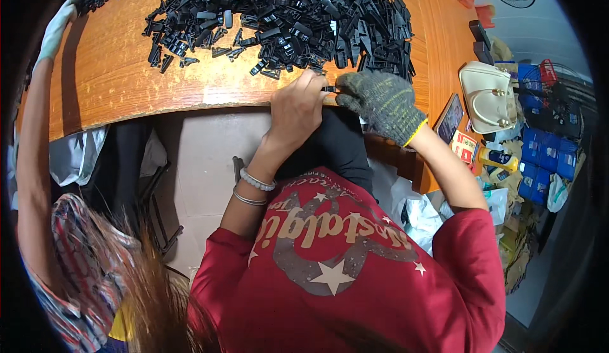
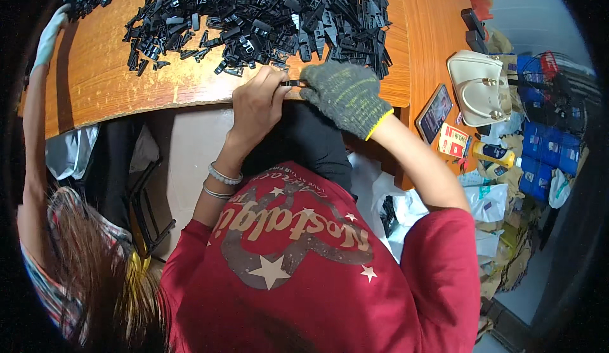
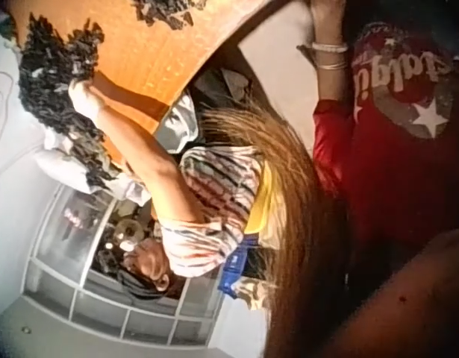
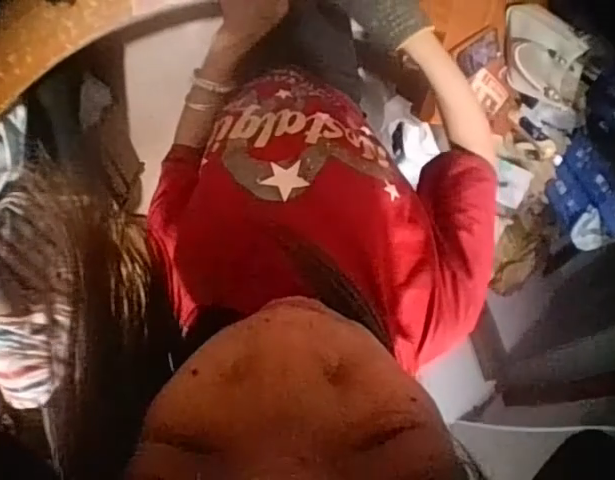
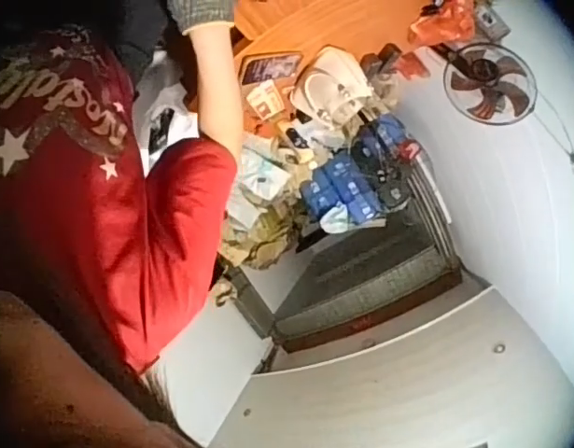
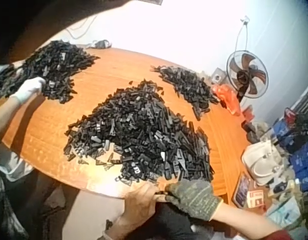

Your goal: The recorder is manually assembling two small black plastic components by snapping them together.

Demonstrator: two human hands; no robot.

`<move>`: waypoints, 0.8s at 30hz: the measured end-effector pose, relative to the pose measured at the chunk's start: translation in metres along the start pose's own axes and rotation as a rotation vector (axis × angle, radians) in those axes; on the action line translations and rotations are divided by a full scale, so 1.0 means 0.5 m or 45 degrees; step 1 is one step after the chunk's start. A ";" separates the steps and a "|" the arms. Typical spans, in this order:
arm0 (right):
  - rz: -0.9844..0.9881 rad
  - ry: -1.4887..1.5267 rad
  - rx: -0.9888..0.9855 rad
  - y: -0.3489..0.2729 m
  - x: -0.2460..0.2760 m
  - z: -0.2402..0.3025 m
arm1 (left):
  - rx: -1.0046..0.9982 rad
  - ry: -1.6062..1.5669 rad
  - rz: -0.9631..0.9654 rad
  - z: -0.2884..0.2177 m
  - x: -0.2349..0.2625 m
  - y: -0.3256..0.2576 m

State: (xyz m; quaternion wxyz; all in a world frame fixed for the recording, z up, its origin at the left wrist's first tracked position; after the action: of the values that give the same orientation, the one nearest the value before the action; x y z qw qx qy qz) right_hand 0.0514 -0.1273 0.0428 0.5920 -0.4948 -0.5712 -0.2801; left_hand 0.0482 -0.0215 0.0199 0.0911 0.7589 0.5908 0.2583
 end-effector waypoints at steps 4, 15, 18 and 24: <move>-0.171 0.361 -0.160 -0.038 0.026 -0.030 | 0.060 -0.239 -0.070 0.002 0.022 0.008; -0.356 0.930 -0.144 -0.077 0.034 -0.051 | 0.666 -1.388 0.014 0.034 -0.008 -0.013; -0.319 1.007 -0.238 -0.085 0.040 -0.053 | 0.811 -1.441 0.010 0.036 -0.017 -0.022; -0.281 1.176 -0.293 -0.101 0.027 -0.064 | 0.774 -1.427 0.034 0.013 -0.024 -0.005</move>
State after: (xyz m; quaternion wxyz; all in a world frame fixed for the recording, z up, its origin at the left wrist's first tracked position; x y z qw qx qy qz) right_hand 0.0216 -0.1709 0.0734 0.6917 -0.3176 -0.2634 -0.5927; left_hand 0.0476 -0.0311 0.0098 0.1636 0.7780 0.4910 -0.3561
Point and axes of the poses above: each hand's wrist, its own y-axis towards the middle knuckle, its own x-axis out of the back of the hand, z = x × y, the point moved 10 cm from there along y, towards the middle knuckle, and after that the axes turned 13 degrees about -y, right-handed, at the moved point
